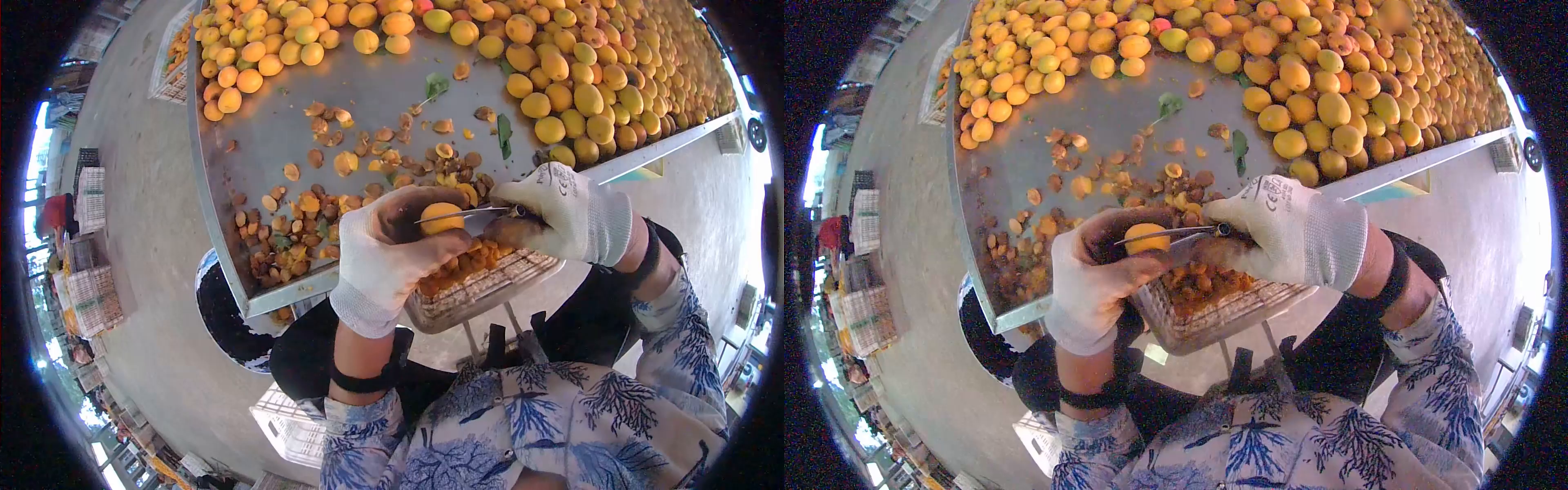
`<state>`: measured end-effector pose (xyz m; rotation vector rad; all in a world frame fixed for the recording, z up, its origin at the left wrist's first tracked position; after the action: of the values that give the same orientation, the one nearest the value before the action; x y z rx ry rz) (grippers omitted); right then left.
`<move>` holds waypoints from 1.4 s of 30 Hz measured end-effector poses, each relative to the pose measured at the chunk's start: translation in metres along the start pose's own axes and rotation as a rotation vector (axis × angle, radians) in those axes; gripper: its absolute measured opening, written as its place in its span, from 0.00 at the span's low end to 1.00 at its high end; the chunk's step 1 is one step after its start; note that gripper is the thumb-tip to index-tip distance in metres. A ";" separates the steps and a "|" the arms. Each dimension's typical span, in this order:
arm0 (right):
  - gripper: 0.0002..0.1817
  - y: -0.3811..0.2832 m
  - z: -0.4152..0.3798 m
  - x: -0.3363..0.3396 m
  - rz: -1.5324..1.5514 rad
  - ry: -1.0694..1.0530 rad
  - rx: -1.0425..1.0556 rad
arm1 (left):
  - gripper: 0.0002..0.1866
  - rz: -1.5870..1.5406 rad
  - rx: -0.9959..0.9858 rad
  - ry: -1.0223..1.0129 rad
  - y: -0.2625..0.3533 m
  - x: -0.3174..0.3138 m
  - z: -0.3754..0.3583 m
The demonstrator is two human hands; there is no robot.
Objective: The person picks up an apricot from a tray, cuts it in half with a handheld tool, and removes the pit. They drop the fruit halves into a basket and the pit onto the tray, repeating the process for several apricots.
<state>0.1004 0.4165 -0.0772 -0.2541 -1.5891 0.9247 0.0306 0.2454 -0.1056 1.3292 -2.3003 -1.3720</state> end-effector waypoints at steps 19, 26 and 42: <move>0.18 -0.010 0.008 -0.002 0.129 -0.050 -0.168 | 0.20 -0.291 0.028 -0.081 -0.002 -0.007 0.001; 0.17 -0.006 0.013 -0.011 0.127 0.234 -0.142 | 0.18 -0.467 -0.119 -0.081 0.004 -0.020 0.004; 0.30 -0.006 0.009 -0.027 1.152 0.145 -0.539 | 0.14 0.005 -0.209 0.054 0.016 -0.016 -0.004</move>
<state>0.1015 0.3923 -0.0929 -1.6958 -1.4725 1.2359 0.0320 0.2581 -0.0865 1.2782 -2.0584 -1.5080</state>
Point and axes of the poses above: each hand's wrist, its own z-axis towards the middle knuckle, its own x-axis out of the back of the hand, y = z × x, the point moved 5 cm from there along z, towards the middle knuckle, and after that the axes turned 15 degrees about x, right-handed, at the moved point
